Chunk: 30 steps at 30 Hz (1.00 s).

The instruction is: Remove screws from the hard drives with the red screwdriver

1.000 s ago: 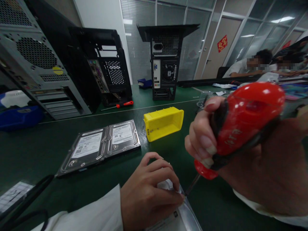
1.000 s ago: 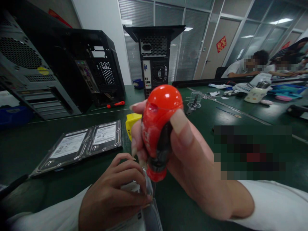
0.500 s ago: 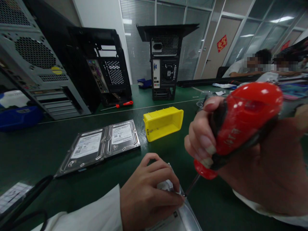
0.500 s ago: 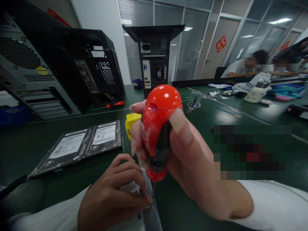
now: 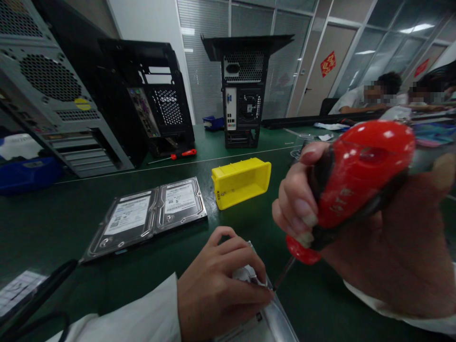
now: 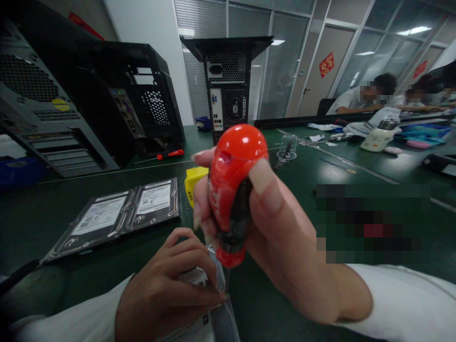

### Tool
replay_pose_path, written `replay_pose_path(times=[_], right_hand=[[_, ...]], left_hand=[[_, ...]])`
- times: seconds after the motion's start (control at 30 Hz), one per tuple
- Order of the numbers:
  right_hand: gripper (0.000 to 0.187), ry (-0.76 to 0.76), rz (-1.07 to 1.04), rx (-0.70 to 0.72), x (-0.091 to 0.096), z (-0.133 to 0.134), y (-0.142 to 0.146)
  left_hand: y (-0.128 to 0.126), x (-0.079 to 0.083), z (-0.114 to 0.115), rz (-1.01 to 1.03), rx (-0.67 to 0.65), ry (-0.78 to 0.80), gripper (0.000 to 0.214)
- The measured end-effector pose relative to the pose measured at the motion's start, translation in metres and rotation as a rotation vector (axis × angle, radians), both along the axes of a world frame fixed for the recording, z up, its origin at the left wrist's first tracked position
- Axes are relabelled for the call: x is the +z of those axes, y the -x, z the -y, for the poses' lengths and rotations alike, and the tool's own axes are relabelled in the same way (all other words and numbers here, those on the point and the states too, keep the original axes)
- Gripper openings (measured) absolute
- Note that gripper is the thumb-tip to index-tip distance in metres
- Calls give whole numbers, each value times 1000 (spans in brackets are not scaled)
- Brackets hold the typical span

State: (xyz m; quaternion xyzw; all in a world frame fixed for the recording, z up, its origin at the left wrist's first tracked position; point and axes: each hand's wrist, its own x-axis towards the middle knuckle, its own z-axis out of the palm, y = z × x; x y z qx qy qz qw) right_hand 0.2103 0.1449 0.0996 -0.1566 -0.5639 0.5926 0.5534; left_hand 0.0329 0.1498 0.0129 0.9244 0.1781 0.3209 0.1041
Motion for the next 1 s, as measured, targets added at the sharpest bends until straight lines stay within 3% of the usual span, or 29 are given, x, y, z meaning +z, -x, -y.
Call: replay_pose_path(times=[0.37,1.0], right_hand=[[34,55,-10,-6,0,-1,3],[36,45,-30,27,-3,0,1]], left_hand=[[2,-2,-3,10,-57,-40,10],[0,-1,0,6,-14,17,9]])
